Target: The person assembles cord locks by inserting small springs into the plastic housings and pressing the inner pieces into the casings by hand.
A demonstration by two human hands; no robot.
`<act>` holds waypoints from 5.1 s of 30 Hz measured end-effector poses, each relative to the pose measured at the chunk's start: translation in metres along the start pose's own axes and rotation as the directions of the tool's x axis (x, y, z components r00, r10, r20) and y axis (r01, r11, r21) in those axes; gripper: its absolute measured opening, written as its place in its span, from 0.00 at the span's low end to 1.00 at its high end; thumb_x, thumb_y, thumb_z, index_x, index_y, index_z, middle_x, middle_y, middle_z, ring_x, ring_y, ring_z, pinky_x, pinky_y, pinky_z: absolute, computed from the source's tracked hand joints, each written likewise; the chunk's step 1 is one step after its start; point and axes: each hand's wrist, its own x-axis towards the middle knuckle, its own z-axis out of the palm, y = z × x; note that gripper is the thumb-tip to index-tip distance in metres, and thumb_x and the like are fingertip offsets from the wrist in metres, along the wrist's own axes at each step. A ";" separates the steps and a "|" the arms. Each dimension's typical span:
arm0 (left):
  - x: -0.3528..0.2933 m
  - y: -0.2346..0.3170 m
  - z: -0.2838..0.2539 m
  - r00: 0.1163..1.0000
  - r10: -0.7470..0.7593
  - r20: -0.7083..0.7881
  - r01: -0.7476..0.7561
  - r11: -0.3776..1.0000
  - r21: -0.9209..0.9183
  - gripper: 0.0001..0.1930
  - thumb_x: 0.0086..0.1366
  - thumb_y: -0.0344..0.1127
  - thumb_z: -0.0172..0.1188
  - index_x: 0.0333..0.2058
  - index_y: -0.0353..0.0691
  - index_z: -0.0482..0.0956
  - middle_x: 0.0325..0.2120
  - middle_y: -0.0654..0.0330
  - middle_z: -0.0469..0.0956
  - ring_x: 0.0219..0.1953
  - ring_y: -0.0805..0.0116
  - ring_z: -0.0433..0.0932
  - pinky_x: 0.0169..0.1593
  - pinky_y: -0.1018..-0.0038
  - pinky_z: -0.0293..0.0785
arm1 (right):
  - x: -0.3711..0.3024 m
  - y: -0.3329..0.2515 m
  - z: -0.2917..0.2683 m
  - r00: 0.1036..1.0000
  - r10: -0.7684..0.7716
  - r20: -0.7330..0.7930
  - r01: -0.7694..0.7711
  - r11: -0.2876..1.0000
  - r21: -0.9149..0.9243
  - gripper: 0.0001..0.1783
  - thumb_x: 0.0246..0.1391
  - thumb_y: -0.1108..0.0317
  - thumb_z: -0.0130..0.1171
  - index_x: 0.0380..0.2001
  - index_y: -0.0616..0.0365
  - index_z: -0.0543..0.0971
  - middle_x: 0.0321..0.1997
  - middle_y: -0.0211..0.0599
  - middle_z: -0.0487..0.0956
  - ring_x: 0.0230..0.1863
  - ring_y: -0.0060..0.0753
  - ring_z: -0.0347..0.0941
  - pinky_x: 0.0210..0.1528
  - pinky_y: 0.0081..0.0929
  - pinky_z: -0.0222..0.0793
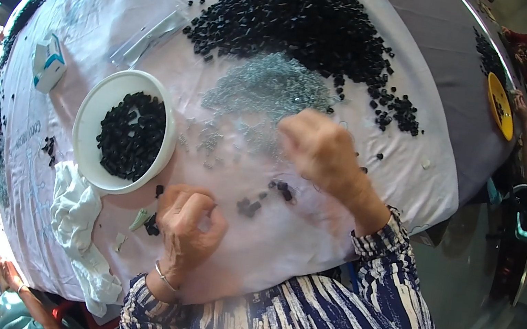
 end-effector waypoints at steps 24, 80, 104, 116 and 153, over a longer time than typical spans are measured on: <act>0.003 -0.002 -0.011 0.979 -0.111 0.171 0.038 0.924 0.381 0.13 0.40 0.30 0.61 0.29 0.42 0.73 0.32 0.59 0.71 0.41 0.58 0.67 0.45 0.62 0.59 | -0.004 0.021 -0.016 0.864 -0.271 0.424 -0.015 0.829 0.560 0.05 0.44 0.78 0.62 0.26 0.62 0.76 0.24 0.32 0.74 0.23 0.24 0.71 0.25 0.22 0.68; -0.008 0.002 0.002 0.657 -0.412 0.631 0.679 -0.040 -0.733 0.08 0.66 0.31 0.56 0.40 0.31 0.72 0.34 0.52 0.79 0.34 0.69 0.80 0.34 0.77 0.76 | 0.020 -0.024 0.044 0.975 -0.216 0.044 0.215 0.976 0.031 0.09 0.46 0.72 0.62 0.34 0.58 0.78 0.32 0.35 0.74 0.37 0.37 0.71 0.41 0.33 0.67; -0.013 0.000 0.007 0.774 -0.345 0.530 0.595 0.112 -0.796 0.12 0.63 0.29 0.60 0.43 0.31 0.74 0.37 0.54 0.79 0.35 0.70 0.80 0.35 0.79 0.76 | -0.012 -0.050 0.007 0.970 -0.188 0.157 0.045 0.765 0.642 0.09 0.42 0.81 0.64 0.31 0.62 0.80 0.29 0.36 0.79 0.30 0.28 0.75 0.28 0.21 0.70; -0.010 -0.003 0.002 0.636 -0.311 0.706 0.713 -0.112 -0.692 0.12 0.62 0.34 0.62 0.41 0.34 0.74 0.31 0.56 0.80 0.31 0.72 0.79 0.34 0.79 0.73 | -0.008 -0.045 0.009 0.945 -0.290 0.152 0.111 0.720 0.685 0.16 0.42 0.82 0.63 0.38 0.62 0.80 0.33 0.36 0.76 0.31 0.30 0.73 0.28 0.23 0.69; -0.009 -0.003 0.002 0.646 -0.354 0.676 0.709 -0.050 -0.703 0.11 0.65 0.35 0.58 0.42 0.36 0.73 0.31 0.61 0.78 0.30 0.76 0.75 0.36 0.79 0.72 | -0.014 -0.042 0.007 0.973 -0.073 0.220 -0.089 0.758 0.646 0.10 0.42 0.81 0.66 0.29 0.62 0.77 0.26 0.33 0.76 0.25 0.22 0.72 0.26 0.19 0.67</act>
